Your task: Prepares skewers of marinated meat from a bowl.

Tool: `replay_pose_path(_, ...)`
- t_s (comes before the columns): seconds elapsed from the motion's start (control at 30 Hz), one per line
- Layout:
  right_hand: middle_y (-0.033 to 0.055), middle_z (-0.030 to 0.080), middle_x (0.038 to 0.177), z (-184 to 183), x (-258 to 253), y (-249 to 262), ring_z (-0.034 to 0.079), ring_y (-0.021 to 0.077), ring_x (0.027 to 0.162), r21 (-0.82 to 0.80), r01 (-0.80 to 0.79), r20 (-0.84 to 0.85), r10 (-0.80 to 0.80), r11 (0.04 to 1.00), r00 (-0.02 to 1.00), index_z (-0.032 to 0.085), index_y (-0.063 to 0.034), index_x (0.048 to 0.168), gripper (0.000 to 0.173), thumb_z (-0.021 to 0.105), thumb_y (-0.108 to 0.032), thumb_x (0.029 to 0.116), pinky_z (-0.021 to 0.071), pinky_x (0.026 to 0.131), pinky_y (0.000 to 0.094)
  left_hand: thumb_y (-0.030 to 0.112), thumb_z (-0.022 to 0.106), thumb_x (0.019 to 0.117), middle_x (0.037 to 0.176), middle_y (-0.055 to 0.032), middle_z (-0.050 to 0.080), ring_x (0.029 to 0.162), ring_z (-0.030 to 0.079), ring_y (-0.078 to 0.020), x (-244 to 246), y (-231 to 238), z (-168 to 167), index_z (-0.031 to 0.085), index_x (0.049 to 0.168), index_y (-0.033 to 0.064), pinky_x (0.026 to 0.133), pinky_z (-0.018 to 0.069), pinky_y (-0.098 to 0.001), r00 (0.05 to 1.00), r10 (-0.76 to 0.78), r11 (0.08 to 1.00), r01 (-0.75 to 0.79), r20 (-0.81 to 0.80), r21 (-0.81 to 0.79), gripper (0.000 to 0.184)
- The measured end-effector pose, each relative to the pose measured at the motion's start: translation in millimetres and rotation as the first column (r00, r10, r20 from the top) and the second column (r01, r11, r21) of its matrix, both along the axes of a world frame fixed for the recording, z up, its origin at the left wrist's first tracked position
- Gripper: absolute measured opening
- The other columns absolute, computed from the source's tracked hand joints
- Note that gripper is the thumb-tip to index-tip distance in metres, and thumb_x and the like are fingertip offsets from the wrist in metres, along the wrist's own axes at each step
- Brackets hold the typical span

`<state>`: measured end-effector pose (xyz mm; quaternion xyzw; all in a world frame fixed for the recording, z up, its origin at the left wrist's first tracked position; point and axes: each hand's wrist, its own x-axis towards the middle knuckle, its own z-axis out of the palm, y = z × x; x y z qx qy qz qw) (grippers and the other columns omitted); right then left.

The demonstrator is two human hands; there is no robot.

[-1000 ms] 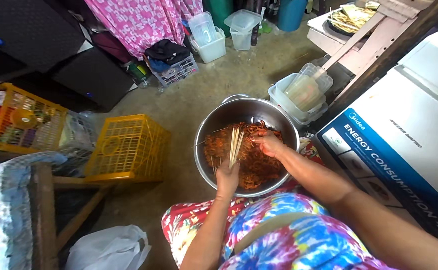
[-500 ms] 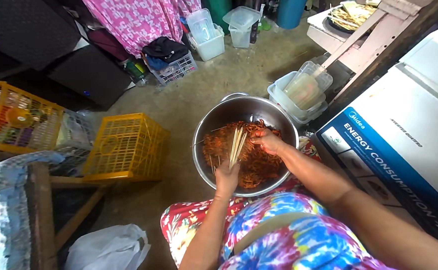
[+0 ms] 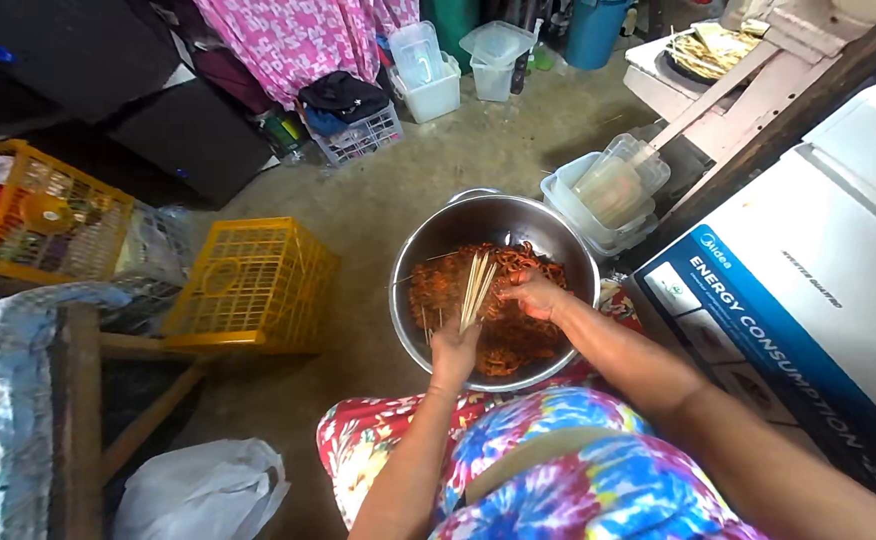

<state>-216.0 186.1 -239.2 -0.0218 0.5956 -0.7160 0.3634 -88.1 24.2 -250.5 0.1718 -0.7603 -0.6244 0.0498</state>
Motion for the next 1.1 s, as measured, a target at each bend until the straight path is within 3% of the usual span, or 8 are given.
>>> replay_pose_path(0.37, 0.0121, 0.068, 0.099, 3.7, 7.1, -9.1, 0.070, 0.0215, 0.082, 0.001, -0.053, 0.118, 0.052, 0.999, 0.992, 0.059, 0.0042, 0.116, 0.018, 0.058, 0.006, 0.0978, 0.0622, 0.075, 0.0392, 0.009, 0.059, 0.0961, 0.065, 0.0037, 0.055, 0.052, 0.048, -0.0035, -2.5, 0.8, 1.1, 0.066, 0.096, 0.0013, 0.052, 0.0420, -0.0229, 1.000, 0.004, 0.997, -0.003, 0.015, -0.072, 0.010)
replay_pose_path(0.47, 0.0129, 0.069, 0.100, 3.0, 4.4, -9.1, 0.071, 0.0216, 0.081, 0.027, -0.079, 0.107, 0.076, 0.997, 0.991, 0.057, 0.0034, 0.122, 0.022, 0.058, -0.003, 0.1015, 0.0624, 0.073, 0.0386, 0.011, 0.058, 0.0989, 0.076, -0.0017, 0.059, 0.059, 0.053, -0.0067, -4.2, 2.0, 4.6, 0.064, 0.108, -0.0007, 0.058, 0.0469, -0.0264, 0.999, 0.021, 0.992, -0.017, 0.033, -0.125, 0.016)
replay_pose_path(0.6, 0.0162, 0.066, 0.108, -2.4, -5.2, -5.1, 0.068, 0.0195, 0.084, 0.286, 0.020, -0.089, 0.005, 0.958, 0.996, 0.060, 0.0056, 0.124, 0.027, 0.057, -0.014, 0.1056, 0.0598, 0.077, 0.0349, 0.011, 0.057, 0.1010, 0.091, -0.0119, 0.066, 0.076, 0.063, -0.0157, -7.7, 1.5, 14.5, 0.062, 0.119, -0.0043, 0.073, 0.0540, -0.0365, 0.986, 0.159, 0.967, -0.146, 0.048, -0.207, 0.024)
replay_pose_path(0.73, 0.0228, 0.066, 0.118, -10.5, -10.3, 1.1, 0.066, 0.0288, 0.104, 0.528, 0.110, -0.268, 0.042, 0.842, 0.962, 0.066, 0.0054, 0.119, 0.024, 0.061, -0.007, 0.0995, 0.0549, 0.094, 0.0449, 0.014, 0.052, 0.1046, 0.099, -0.0201, 0.067, 0.087, 0.068, -0.0280, -13.6, -10.2, 36.6, 0.057, 0.127, -0.0060, 0.082, 0.0559, -0.0476, 0.950, 0.282, 0.901, -0.215, 0.132, -0.377, 0.030)
replay_pose_path(0.83, 0.0215, 0.067, 0.124, -11.8, -9.5, -0.2, 0.063, 0.0331, 0.119, 0.684, -0.038, -0.301, 0.330, 0.728, 0.894, 0.069, 0.0006, 0.120, 0.027, 0.063, -0.010, 0.0967, 0.0481, 0.105, 0.0526, 0.013, 0.051, 0.1050, 0.130, -0.0295, 0.058, 0.122, 0.059, -0.0388, -13.2, -19.8, 47.1, 0.055, 0.133, -0.0083, 0.105, 0.0466, -0.0507, 0.938, 0.300, 0.842, -0.175, 0.172, -0.511, 0.035)
replay_pose_path(0.93, 0.0265, 0.063, 0.129, -9.1, -3.6, -9.7, 0.059, 0.0407, 0.124, 0.817, -0.173, -0.212, 0.567, 0.549, 0.796, 0.066, 0.0029, 0.125, 0.034, 0.065, -0.017, 0.0973, 0.0454, 0.106, 0.0603, 0.009, 0.053, 0.1022, 0.139, -0.0332, 0.050, 0.132, 0.049, -0.0431, -5.1, -10.9, 50.2, 0.057, 0.130, -0.0111, 0.111, 0.0419, -0.0487, 0.951, 0.297, 0.790, -0.196, 0.083, -0.581, 0.035)
replay_pose_path(1.03, 0.0279, 0.062, 0.129, 0.8, 6.8, -23.5, 0.060, 0.0436, 0.122, 0.913, -0.250, -0.057, 0.707, 0.323, 0.705, 0.063, 0.0052, 0.125, 0.038, 0.065, -0.021, 0.0979, 0.0478, 0.101, 0.0638, 0.007, 0.052, 0.1008, 0.129, -0.0321, 0.056, 0.123, 0.056, -0.0416, 2.6, 1.3, 53.2, 0.057, 0.126, -0.0129, 0.106, 0.0460, -0.0496, 0.975, 0.221, 0.795, -0.182, -0.002, -0.578, 0.033)
replay_pose_path(1.1, 0.0278, 0.062, 0.129, 0.5, 6.9, -28.3, 0.060, 0.0442, 0.122, 0.925, -0.263, -0.024, 0.735, 0.274, 0.678, 0.063, 0.0051, 0.124, 0.035, 0.064, -0.015, 0.0957, 0.0478, 0.099, 0.0649, 0.008, 0.050, 0.1030, 0.102, -0.0216, 0.066, 0.093, 0.068, -0.0291, 4.6, 9.5, 48.6, 0.055, 0.125, -0.0105, 0.086, 0.0554, -0.0439, 0.989, 0.145, 0.860, -0.134, -0.016, -0.493, 0.030)
